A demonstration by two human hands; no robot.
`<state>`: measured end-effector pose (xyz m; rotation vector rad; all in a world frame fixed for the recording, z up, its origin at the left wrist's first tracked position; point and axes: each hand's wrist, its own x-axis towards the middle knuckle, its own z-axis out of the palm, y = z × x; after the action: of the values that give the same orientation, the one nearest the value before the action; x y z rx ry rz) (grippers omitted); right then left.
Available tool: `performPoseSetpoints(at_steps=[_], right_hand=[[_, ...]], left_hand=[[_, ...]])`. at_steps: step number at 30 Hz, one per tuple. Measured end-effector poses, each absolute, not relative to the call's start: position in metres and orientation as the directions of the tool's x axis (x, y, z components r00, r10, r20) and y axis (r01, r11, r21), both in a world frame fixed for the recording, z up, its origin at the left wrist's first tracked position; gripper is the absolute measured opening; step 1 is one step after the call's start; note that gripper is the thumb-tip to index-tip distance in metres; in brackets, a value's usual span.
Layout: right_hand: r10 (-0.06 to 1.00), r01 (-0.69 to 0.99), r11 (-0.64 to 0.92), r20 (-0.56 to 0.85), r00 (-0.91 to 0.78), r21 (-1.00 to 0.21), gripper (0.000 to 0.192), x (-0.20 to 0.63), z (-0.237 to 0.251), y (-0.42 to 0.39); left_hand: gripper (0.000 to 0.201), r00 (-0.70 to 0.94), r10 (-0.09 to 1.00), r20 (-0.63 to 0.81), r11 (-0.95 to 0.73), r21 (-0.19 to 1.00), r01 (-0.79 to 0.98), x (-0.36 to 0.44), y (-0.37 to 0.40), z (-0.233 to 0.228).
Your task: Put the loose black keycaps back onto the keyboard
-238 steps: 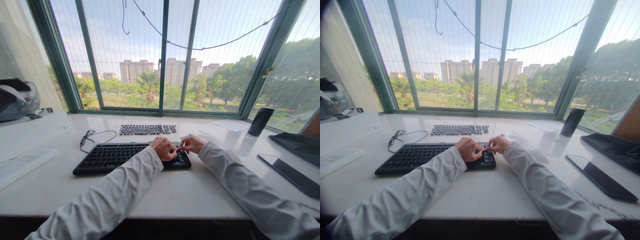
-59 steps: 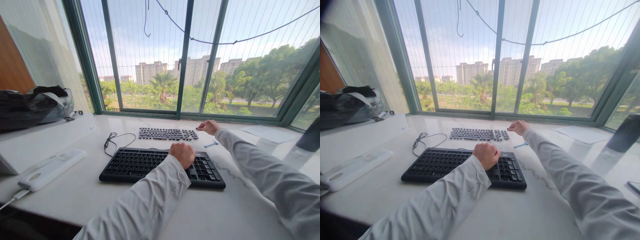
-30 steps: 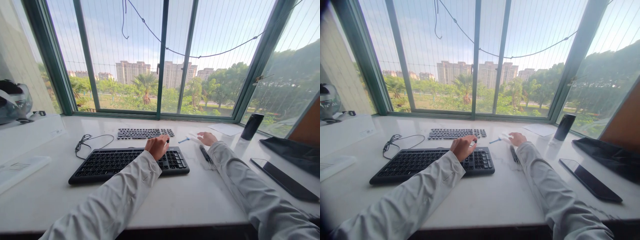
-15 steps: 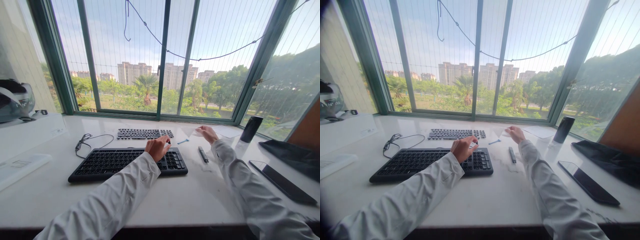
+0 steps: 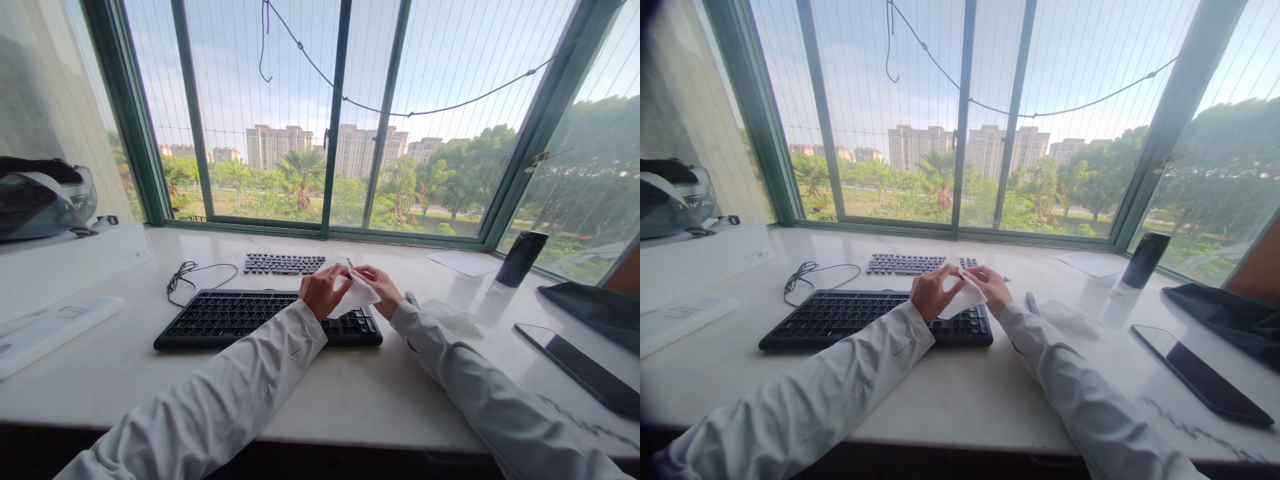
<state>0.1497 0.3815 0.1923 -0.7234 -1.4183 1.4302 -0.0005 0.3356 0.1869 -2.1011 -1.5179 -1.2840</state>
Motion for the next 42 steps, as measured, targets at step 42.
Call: performPoseSetpoints(at_steps=[42], right_hand=[[0.910,0.049,0.197,0.164,-0.380,-0.979,0.034,0.159,0.179,0.390]], left_hand=[[0.017,0.164,0.649,0.743,-0.452,0.204,0.868,-0.001,0.337,0.184]])
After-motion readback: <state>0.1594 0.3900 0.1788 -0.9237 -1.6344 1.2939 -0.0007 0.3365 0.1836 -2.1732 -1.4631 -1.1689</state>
